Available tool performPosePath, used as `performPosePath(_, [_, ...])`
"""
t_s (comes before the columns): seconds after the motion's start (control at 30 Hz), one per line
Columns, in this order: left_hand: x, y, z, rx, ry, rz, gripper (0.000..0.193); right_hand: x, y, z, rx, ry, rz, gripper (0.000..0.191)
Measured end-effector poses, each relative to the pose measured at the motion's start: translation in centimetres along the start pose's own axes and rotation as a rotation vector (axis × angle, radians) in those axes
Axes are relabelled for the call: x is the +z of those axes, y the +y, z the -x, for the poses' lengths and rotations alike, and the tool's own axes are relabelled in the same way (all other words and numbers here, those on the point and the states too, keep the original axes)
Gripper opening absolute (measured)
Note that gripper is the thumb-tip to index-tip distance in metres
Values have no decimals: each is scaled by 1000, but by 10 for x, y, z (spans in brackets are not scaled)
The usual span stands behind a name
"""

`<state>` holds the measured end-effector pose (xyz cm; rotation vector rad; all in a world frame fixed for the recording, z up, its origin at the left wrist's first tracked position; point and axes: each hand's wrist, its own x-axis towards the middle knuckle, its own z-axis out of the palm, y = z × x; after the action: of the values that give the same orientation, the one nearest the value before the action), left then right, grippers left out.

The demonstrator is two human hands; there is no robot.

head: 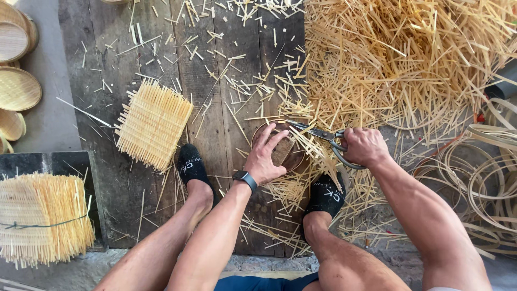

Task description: The person sits on the floor assembling woven bamboo sheets onto round wooden steamer bases. They press a woven bamboo mat over a wooden base, trim the overhanging bamboo strips with shears, and set finished pieces aside with a stack of completed ones.

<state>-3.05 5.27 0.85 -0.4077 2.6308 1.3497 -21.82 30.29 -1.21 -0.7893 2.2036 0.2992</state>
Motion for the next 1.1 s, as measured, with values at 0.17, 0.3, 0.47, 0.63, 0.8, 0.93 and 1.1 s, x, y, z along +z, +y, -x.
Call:
performPosePath(0.17, [-1, 0, -1, 8, -18, 22, 98, -5, 8, 0, -48, -3, 167, 32])
performPosePath(0.3, [-12, -2, -14, 51, -71, 68, 99, -8, 27, -1, -89, 140, 131, 32])
performPosePath(0.47, [-10, 5, -9, -192, 118, -15, 103, 21, 48, 14, 71, -24, -625, 54])
performPosePath(0.63, [-1, 5, 10, -112, 344, -54, 107, 57, 103, 72, 70, -139, -611, 53])
performPosePath(0.8, [0, 3, 7, -98, 364, -89, 106, 46, 97, 58, -117, -548, -259, 56])
performPosePath(0.93, [-4, 2, 9, -119, 307, -49, 106, -22, 84, -12, 114, -513, -223, 50])
performPosePath(1.1, [-10, -11, 12, -86, 249, 3, 104, -110, 120, -60, 633, 260, -477, 64])
